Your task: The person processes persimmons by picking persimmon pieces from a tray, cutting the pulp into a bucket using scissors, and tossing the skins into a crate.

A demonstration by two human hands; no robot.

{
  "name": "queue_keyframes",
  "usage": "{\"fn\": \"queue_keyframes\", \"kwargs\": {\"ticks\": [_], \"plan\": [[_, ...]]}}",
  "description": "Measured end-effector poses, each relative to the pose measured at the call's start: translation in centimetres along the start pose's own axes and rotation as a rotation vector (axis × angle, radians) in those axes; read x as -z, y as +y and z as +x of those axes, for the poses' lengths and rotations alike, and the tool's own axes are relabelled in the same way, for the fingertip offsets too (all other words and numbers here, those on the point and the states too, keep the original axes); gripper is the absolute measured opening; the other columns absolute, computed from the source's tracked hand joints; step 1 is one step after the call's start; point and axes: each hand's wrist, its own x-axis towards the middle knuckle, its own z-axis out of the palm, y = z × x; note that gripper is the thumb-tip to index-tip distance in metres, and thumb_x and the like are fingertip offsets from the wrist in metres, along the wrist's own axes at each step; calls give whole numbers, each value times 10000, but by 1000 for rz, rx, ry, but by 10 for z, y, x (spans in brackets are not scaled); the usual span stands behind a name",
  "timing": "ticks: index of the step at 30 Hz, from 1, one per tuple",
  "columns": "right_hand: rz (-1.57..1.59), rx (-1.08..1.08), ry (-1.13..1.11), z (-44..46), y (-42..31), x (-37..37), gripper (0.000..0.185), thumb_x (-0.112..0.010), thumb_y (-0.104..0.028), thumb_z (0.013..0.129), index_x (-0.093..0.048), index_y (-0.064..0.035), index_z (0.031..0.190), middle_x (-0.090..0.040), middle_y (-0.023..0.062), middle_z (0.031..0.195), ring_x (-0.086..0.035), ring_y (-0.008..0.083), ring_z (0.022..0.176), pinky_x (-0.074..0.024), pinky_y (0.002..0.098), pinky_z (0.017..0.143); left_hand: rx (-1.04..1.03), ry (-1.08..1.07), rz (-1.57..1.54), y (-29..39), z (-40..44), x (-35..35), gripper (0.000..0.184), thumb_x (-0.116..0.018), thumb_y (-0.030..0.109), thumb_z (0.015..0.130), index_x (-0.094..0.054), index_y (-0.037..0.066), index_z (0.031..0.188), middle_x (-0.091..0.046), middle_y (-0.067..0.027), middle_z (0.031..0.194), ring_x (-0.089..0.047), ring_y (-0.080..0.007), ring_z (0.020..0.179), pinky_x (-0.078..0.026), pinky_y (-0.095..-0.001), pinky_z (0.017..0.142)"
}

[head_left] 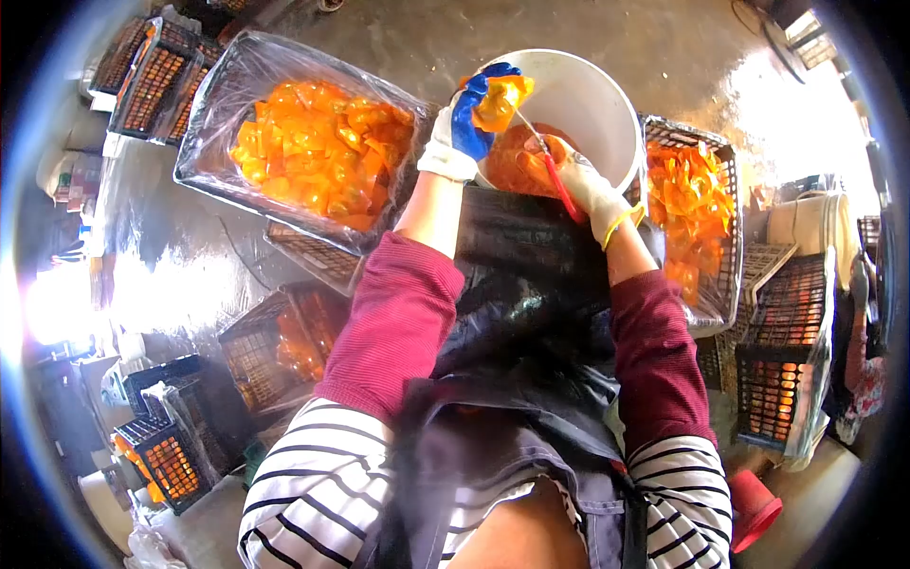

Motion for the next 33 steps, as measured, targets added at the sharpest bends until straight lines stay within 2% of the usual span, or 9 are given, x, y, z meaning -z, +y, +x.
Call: {"fn": "queue_keyframes", "kwargs": {"ticks": [3,8,12,16,19,23,26,29,33], "plan": [[-200,109,133,-2,4,12,380,-628,-286,882,-578,-63,1185,-662,108,1044,-623,199,942,-465,298,835,-10,-30,3,-9,10,-10,529,-531,411,922,-521,15,1273,-546,-106,1299,-513,-235,1195,-362,-340,1050],[-88,16,114,-2,11,-2,351,-635,-286,896,-608,-38,1143,-670,62,897,-626,119,777,-495,253,690,55,108,-140,-6,3,1,498,-537,395,931,-535,16,1255,-583,-112,1233,-550,-222,1141,-442,-336,988],[-169,66,227,5,17,-1,348,-632,-293,894,-612,-45,1137,-670,68,907,-618,149,811,-481,280,735,130,239,-137,0,-5,-9,617,-725,315,812,-475,-20,1266,-545,-156,1229,-535,-290,1156,-515,-432,937],[-238,126,285,5,9,-3,348,-626,-305,889,-607,-51,1127,-664,70,963,-607,175,895,-462,305,792,245,188,373,-9,-9,-5,569,-611,337,905,-439,-54,1281,-537,-154,1180,-570,-245,1058,-558,-337,866],[-197,111,269,6,20,0,308,-557,-296,916,-611,-64,1111,-649,140,1025,-607,249,969,-445,345,847,205,188,350,-10,-8,-11,559,-660,339,870,-505,-39,1252,-598,-136,1125,-610,-196,991,-523,-261,836],[-219,45,299,2,17,-2,300,-520,-293,934,-614,-65,1105,-650,167,1028,-617,282,971,-447,361,852,203,135,397,-23,-4,3,571,-564,389,924,-457,-49,1273,-549,-158,1165,-579,-227,1045,-564,-294,819],[-257,164,366,8,21,-5,321,-535,-313,927,-613,-62,1109,-657,165,996,-629,275,930,-459,359,823,304,186,820,-3,-12,-27,546,-556,396,926,-488,-34,1256,-570,-184,1156,-585,-228,1050,-551,-302,811],[-217,3,259,5,16,-1,348,-544,-341,920,-611,-63,1118,-659,175,985,-631,291,928,-461,364,811,239,170,1161,-11,-9,-8,541,-576,420,907,-535,-25,1212,-593,-197,1142,-593,-226,1046,-522,-309,798],[-164,27,280,5,23,0,382,-567,-377,901,-612,-58,1105,-661,177,973,-631,296,936,-459,361,809,339,339,992,-9,-9,-21,410,-619,293,888,-579,5,1177,-629,-158,1119,-605,-228,988,-490,-322,810]]}}
